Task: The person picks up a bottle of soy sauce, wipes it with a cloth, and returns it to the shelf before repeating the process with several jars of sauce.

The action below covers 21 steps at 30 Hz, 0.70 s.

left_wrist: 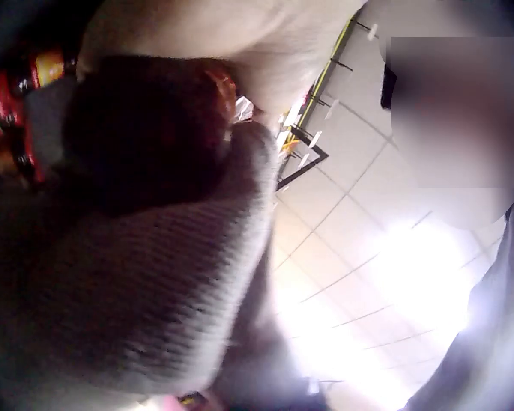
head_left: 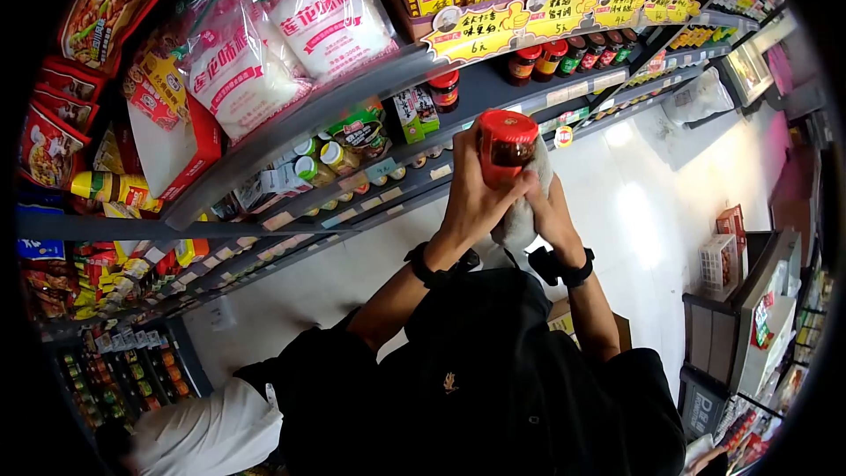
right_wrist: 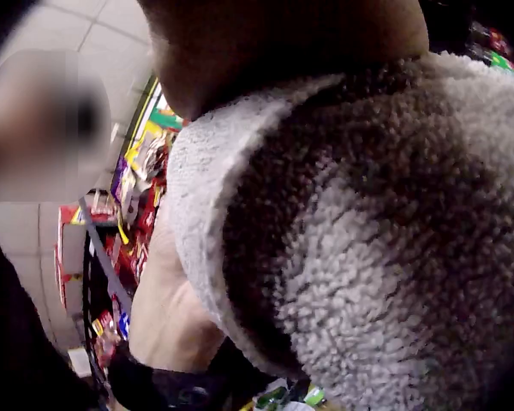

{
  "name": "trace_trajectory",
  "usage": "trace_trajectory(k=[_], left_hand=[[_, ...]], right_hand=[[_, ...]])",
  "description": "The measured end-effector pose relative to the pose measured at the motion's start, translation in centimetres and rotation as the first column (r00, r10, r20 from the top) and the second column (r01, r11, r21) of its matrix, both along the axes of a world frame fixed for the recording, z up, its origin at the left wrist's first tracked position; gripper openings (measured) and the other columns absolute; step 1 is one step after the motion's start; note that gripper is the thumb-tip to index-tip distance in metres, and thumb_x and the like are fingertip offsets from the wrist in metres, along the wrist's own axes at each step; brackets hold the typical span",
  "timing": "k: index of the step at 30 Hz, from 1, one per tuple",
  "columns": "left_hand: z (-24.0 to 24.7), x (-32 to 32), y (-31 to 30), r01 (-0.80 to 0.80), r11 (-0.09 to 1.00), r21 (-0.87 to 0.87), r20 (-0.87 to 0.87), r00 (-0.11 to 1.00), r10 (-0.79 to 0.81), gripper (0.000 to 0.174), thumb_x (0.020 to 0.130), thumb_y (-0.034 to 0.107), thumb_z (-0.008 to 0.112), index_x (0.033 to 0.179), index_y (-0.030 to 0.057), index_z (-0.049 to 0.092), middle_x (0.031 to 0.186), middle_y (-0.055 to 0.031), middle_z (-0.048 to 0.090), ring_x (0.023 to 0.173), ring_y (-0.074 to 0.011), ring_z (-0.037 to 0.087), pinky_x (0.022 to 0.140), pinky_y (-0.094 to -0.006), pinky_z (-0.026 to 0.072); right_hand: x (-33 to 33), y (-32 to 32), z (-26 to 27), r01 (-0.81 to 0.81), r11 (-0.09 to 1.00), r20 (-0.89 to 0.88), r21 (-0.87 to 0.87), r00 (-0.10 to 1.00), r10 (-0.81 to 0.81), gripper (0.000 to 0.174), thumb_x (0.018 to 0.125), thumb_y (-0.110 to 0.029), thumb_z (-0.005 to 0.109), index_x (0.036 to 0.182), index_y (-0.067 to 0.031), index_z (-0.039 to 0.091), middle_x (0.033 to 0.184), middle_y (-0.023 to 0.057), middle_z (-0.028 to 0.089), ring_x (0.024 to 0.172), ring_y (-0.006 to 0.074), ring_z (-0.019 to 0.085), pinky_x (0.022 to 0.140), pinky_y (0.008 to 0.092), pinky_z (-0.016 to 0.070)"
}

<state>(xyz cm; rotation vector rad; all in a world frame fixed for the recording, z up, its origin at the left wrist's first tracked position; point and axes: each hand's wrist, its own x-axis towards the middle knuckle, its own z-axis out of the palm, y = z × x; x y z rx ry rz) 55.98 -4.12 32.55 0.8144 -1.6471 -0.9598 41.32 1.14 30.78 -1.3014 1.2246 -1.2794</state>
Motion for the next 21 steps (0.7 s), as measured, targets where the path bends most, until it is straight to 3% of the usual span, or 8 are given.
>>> trace_trajectory(k=[4, 8, 10, 12, 14, 16, 18, 21], left_hand=[[-0.4, 1.2, -0.5, 0.282, 0.924, 0.26, -0.38, 0.909, -0.171, 0.068, 0.084, 0.036, 0.079, 0.13, 0.0001, 0.044, 0.124, -0.0143, 0.049, 0.117, -0.0246, 0.05, 0.099, -0.04, 0.0418], [-0.4, 1.5, -1.1, 0.308, 0.905, -0.294, 0.073, 0.951, -0.3, 0.086, 0.072, 0.061, 0.081, 0.129, 0.0038, 0.053, 0.121, -0.0116, 0.055, 0.117, -0.0289, 0.049, 0.105, -0.0443, 0.032], [0.5, 0.8, -0.1, 0.343, 0.872, -0.349, 0.205, 0.936, -0.286, 0.089, 0.067, 0.065, 0.08, 0.129, 0.0049, 0.055, 0.122, -0.0115, 0.055, 0.116, -0.0311, 0.049, 0.105, -0.0468, 0.0292], [0.3, 0.2, 0.3, 0.319, 0.878, -0.356, 0.234, 0.94, -0.247, 0.088, 0.065, 0.06, 0.084, 0.129, 0.0059, 0.056, 0.12, -0.0115, 0.056, 0.116, -0.0296, 0.05, 0.105, -0.047, 0.0287], [-1.3, -0.3, -0.6, 0.316, 0.879, -0.357, 0.284, 0.933, -0.22, 0.087, 0.064, 0.055, 0.087, 0.13, 0.0064, 0.055, 0.118, -0.0125, 0.058, 0.115, -0.0282, 0.052, 0.104, -0.0459, 0.0293], [-2.8, -1.0, -1.7, 0.254, 0.923, -0.289, 0.151, 0.964, -0.219, 0.085, 0.064, 0.042, 0.092, 0.129, 0.0026, 0.053, 0.118, -0.0149, 0.06, 0.111, -0.0304, 0.057, 0.098, -0.0426, 0.0429], [-5.2, -1.7, -3.3, 0.132, 0.989, -0.067, 0.02, 0.991, -0.131, 0.081, 0.067, 0.037, 0.091, 0.127, 0.0001, 0.051, 0.119, -0.0157, 0.061, 0.111, -0.0296, 0.06, 0.095, -0.0403, 0.0482], [-7.2, -3.0, -7.1, -0.006, 0.997, 0.073, -0.015, 1.0, 0.007, 0.078, 0.07, 0.03, 0.09, 0.127, -0.0013, 0.047, 0.117, -0.0219, 0.059, 0.108, -0.0355, 0.061, 0.091, -0.0427, 0.0495]], right_hand=[[1.1, 0.8, 0.5, 0.043, 0.998, -0.053, 0.042, 0.998, -0.041, 0.054, 0.101, -0.043, 0.053, 0.13, 0.002, 0.055, 0.115, 0.0142, 0.066, 0.11, 0.0203, 0.059, 0.097, 0.0365, 0.0455], [-1.1, 1.0, -3.4, -0.116, 0.993, 0.154, 0.031, 0.982, 0.11, 0.045, 0.094, -0.029, 0.068, 0.13, -0.004, 0.058, 0.127, 0.0104, 0.062, 0.115, 0.0181, 0.06, 0.1, 0.0358, 0.0492], [-3.2, 1.9, -5.5, -0.183, 0.971, 0.392, 0.154, 0.914, 0.11, 0.054, 0.089, -0.024, 0.074, 0.136, -0.0054, 0.054, 0.135, 0.01, 0.058, 0.124, 0.0182, 0.054, 0.106, 0.0372, 0.0448], [-4.6, 1.7, -7.7, -0.186, 0.957, 0.274, 0.224, 0.954, 0.121, 0.065, 0.087, -0.018, 0.076, 0.144, -0.0053, 0.046, 0.139, 0.0111, 0.055, 0.129, 0.0196, 0.05, 0.112, 0.0394, 0.0385], [-4.2, 1.1, -7.4, -0.039, 0.993, 0.18, -0.113, 0.982, 0.059, 0.062, 0.095, -0.023, 0.067, 0.148, -0.0039, 0.04, 0.139, 0.0121, 0.055, 0.128, 0.0207, 0.052, 0.112, 0.038, 0.0392], [-4.1, 0.2, -6.1, 0.238, 0.958, 0.275, 0.162, 0.921, -0.275, 0.07, 0.099, -0.055, 0.048, 0.138, 0.0029, 0.049, 0.124, 0.0157, 0.064, 0.115, 0.0218, 0.061, 0.101, 0.0355, 0.0478], [-9.2, 2.0, -8.5, 0.255, 0.844, 0.022, 0.472, 0.954, -0.3, 0.068, 0.097, -0.059, 0.049, 0.114, 0.0054, 0.065, 0.093, 0.0149, 0.071, 0.086, 0.02, 0.069, 0.08, 0.0346, 0.0552], [-12.6, 5.2, -10.5, 0.543, 0.724, -0.231, 0.425, 0.839, -0.493, 0.067, 0.096, -0.06, 0.052, 0.093, 0.0044, 0.07, 0.075, 0.0111, 0.068, 0.068, 0.017, 0.066, 0.065, 0.0324, 0.0525]])
